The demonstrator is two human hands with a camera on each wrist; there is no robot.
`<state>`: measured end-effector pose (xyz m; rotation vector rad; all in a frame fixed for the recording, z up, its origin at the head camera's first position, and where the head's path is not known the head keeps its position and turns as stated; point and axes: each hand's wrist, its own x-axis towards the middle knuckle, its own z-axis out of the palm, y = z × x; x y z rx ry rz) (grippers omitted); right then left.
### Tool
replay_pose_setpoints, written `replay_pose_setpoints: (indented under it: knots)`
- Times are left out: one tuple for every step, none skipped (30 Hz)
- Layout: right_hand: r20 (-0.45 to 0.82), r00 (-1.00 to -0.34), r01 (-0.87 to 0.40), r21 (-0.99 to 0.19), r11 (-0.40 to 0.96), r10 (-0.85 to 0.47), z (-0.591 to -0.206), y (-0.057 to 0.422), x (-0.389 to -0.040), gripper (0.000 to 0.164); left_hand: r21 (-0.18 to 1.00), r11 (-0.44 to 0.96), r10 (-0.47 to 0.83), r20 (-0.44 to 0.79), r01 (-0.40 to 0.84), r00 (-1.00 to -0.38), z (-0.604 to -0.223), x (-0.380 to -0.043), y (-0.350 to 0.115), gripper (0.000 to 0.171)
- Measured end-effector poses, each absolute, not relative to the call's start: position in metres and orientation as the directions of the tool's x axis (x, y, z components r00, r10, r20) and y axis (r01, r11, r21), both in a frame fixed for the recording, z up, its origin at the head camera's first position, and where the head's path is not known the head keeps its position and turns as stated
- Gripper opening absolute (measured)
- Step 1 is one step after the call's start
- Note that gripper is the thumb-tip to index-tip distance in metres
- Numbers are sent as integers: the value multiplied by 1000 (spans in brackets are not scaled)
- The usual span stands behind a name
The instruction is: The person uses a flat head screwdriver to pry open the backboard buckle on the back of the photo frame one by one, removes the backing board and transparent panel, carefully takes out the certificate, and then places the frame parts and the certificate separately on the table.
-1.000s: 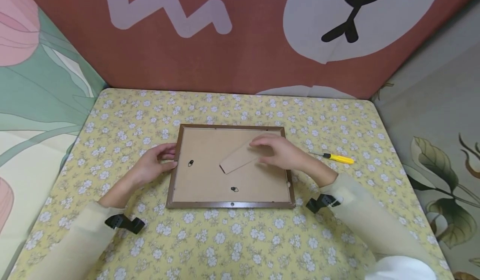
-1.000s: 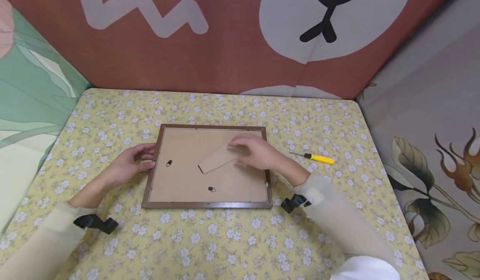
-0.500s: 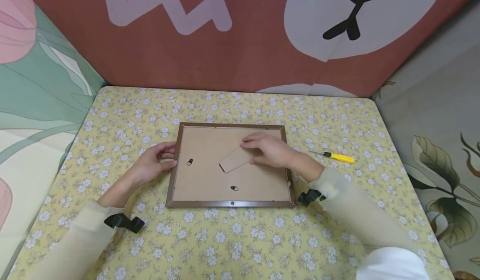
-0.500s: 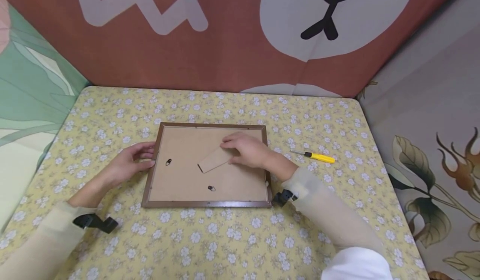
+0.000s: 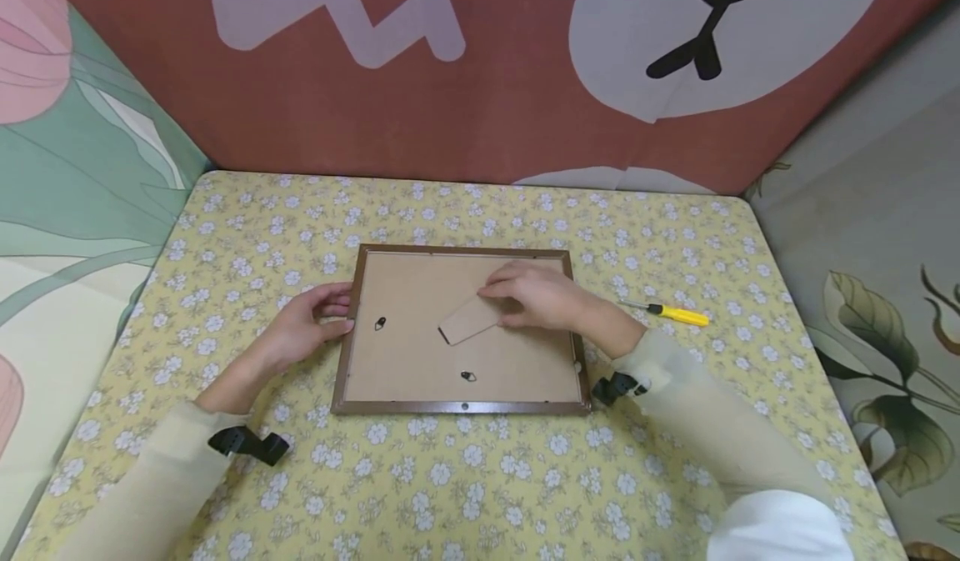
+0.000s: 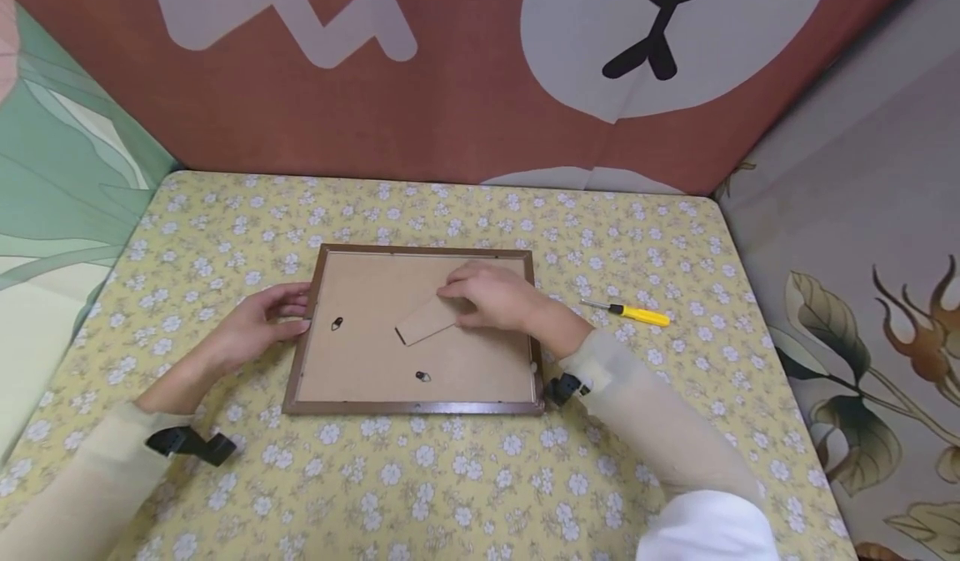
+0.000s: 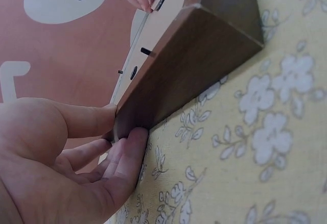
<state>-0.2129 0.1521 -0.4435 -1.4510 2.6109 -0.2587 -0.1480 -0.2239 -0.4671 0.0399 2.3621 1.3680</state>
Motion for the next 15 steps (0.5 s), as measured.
replay_pose_setpoints:
  knots:
    - [-41, -513, -834, -211, 510, -857, -443, 152, -214, 51, 837, 518, 226, -332, -176, -916, -467, -148, -224, 64]
    - [-39, -505, -841, -206, 501, -863, -443, 152, -214, 51, 838, 517, 227, -332, -176, -915, -467, -148, -224, 64]
    - [-39, -498, -846, -201, 495, -867, -443, 152, -215, 51, 839, 516, 228, -332, -176, -915, -467, -148, -224, 64]
    - [-37, -491, -850, -198, 488, -870, -443, 151, -215, 52, 839, 515, 229, -331, -174, -916, -466, -148, -224, 64]
    - [-36, -486, -854, -195, 483, -873, -443, 151, -215, 52, 840, 514, 229, -330, -174, -916, -466, -147, -224, 64]
    - [-34, -482, -856, -193, 479, -875, -443, 150, -216, 51, 841, 512, 229, -329, -174, -916, -466, -147, -224, 64]
    - [-33, -481, -857, -193, 478, -876, -442, 150, -216, 51, 841, 512, 229, -329, -174, -916, -466, -147, -224, 64]
    - [-34, -481, -856, -194, 478, -876, -442, 150, -217, 51, 841, 512, 228, -329, -174, -917, -466, -147, -224, 64]
    - [-36, -483, -855, -198, 480, -875, -442, 149, -217, 50, 841, 512, 227, -328, -174, -917, -466, -147, -224, 64]
    - [-38, -485, -852, -204, 482, -874, -442, 149, -218, 50, 841, 512, 227, -328, -175, -917, -466, -147, -224, 64]
    - [-41, -488, -849, -208, 485, -872, -442, 149, -218, 50, 841, 511, 227, -329, -175, -917, -466, -147, -224, 64]
    - [-45, -491, -846, -213, 488, -870, -441, 148, -218, 50, 842, 511, 227, -328, -175, -917, -466, -147, -224, 64]
    - [-48, -494, -843, -217, 492, -868, -441, 148, -218, 50, 842, 511, 227, -328, -175, -917, -466, -148, -224, 64]
    - [-51, -496, -841, -219, 494, -867, -440, 148, -219, 49, 843, 509, 227, -327, -175, -917, -467, -148, -225, 64]
    - [-53, -498, -840, -220, 497, -866, -440, 148, -219, 49, 843, 508, 228, -327, -174, -917, -467, -148, -225, 64]
